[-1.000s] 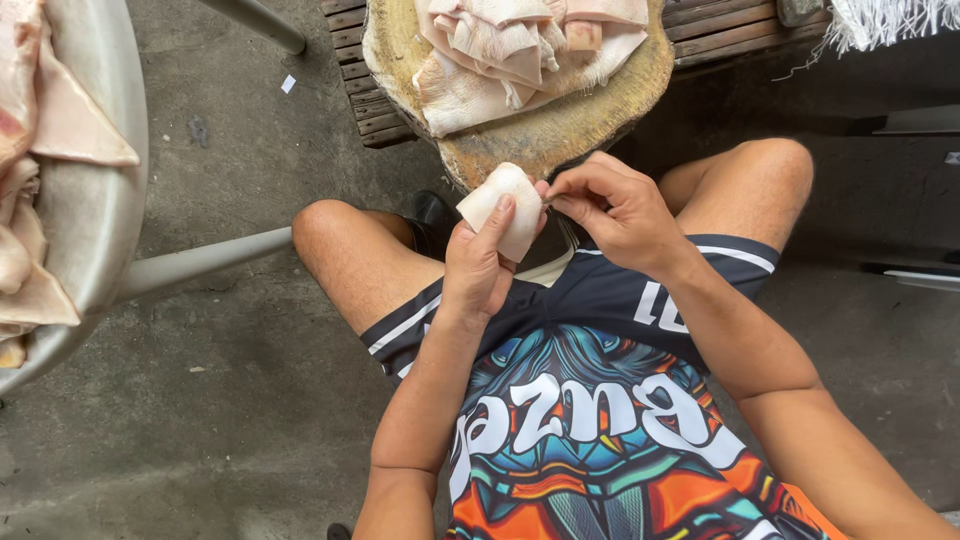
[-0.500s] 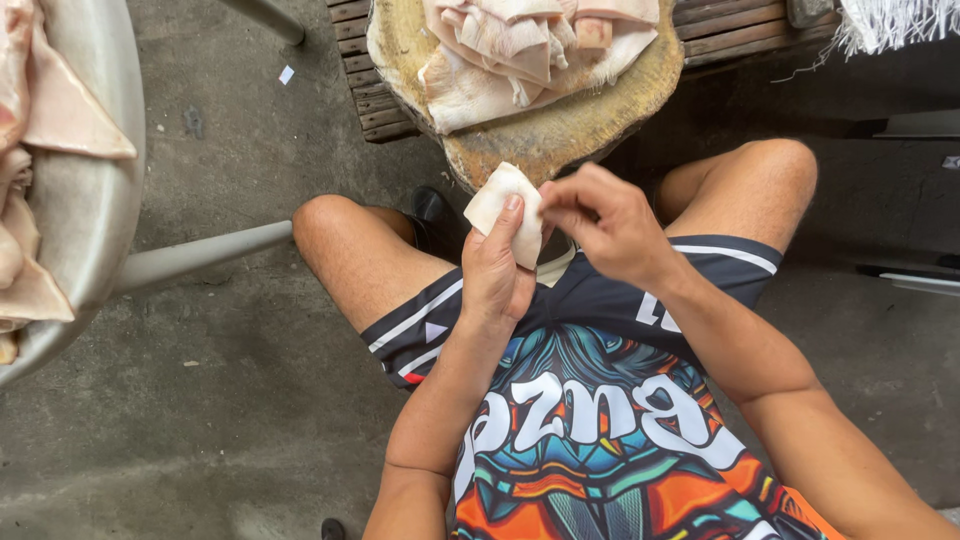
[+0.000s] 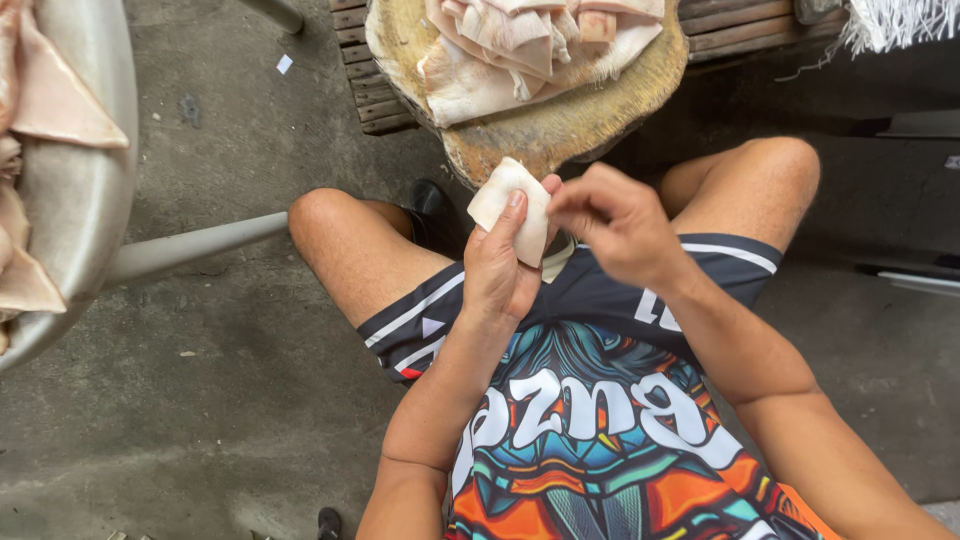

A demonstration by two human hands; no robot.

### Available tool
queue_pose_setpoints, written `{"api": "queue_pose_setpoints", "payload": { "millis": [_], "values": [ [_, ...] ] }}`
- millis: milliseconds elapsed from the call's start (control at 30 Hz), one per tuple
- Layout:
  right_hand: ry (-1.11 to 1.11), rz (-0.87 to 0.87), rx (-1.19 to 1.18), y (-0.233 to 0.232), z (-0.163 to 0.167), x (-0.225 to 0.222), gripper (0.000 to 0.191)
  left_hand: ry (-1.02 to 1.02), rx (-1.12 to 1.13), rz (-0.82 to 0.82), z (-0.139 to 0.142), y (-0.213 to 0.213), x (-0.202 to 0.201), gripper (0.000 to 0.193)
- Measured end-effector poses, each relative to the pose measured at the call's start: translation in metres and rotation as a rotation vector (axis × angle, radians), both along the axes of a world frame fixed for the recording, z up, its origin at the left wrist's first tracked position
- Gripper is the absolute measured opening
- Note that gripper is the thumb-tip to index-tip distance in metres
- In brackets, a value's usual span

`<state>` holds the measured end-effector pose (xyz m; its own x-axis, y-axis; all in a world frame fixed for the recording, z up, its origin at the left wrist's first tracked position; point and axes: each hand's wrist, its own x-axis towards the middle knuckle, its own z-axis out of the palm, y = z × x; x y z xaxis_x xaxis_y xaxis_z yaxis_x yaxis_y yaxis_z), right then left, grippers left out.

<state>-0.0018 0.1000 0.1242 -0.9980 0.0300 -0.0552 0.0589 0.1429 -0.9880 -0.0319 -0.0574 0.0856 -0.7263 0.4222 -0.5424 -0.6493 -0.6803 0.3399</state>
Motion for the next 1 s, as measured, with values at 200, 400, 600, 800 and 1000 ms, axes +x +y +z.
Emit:
{"api": "queue_pose_setpoints", "payload": {
  "millis": [200, 400, 600, 800, 1000],
  "values": [
    [0.042, 0.074, 0.153, 0.0037, 0.0015, 0.0039, 0.011, -0.043, 0.008, -0.018, 0.0027, 0.0003, 0.0002, 0.042],
    [0.001, 0.021, 0.090, 0.0050, 0.0018, 0.0036, 0.009, -0.011, 0.012, -0.007, 0.0036, 0.0023, -0.0002, 0.042],
    [0.077, 0.120, 0.195, 0.0065, 0.0025, 0.0026, 0.013, 0.006, 0.015, 0.010, 0.0052, 0.0032, -0.0043, 0.042],
    [0.045, 0.077, 0.112, 0.0092, -0.0006, 0.0022, 0.012, -0.017, 0.026, -0.040, 0.0070, 0.0034, -0.0054, 0.042],
    [-0.067, 0.017, -0.136, 0.0049, -0.0052, 0.0043, 0.010, -0.066, 0.062, -0.044, 0.0059, 0.0027, -0.0063, 0.040]
  ]
}}
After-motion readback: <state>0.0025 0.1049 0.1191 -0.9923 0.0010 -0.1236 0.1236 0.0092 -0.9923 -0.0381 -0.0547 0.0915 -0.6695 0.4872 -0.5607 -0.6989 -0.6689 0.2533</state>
